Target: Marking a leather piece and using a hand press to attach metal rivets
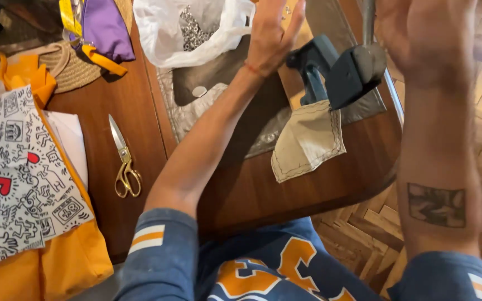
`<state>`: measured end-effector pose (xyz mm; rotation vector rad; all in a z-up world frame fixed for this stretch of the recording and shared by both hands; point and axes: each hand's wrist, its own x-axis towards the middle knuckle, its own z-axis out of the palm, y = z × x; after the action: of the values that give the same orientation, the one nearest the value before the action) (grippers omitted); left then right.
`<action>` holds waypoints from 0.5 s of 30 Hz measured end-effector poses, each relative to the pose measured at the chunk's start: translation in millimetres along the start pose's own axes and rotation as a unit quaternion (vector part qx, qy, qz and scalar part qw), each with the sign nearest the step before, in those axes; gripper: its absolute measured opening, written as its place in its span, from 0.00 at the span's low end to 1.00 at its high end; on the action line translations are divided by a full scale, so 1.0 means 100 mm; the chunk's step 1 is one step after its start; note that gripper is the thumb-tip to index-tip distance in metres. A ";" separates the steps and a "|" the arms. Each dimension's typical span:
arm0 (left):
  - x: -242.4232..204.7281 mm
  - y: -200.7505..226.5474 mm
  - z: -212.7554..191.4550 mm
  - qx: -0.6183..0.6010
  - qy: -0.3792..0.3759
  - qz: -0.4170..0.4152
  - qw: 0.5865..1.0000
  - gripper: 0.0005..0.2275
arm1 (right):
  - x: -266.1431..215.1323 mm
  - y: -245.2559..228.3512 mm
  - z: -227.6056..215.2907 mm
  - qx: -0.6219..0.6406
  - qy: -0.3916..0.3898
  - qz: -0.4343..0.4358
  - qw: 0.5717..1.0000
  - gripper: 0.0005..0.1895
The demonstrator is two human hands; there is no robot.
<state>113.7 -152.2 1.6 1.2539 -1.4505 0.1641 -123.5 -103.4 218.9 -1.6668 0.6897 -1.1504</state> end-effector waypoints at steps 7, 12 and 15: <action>-0.72 0.90 -0.72 -0.158 -0.234 -0.027 0.959 0.12 | -0.87 1.49 -0.52 -0.064 0.055 -0.065 0.994 0.09; -0.97 1.07 -0.68 -0.167 -0.284 -0.067 0.942 0.22 | -1.57 1.57 -0.14 -0.103 0.063 0.061 0.991 0.10; -1.11 1.08 -0.67 -0.242 -0.235 -0.119 0.934 0.18 | -1.71 1.77 -0.10 -0.061 0.095 -0.001 0.994 0.15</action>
<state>51.5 4.2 -6.0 1.0780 -1.5898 -0.6653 -188.3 -30.0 -7.3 -1.6730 0.8943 -1.3009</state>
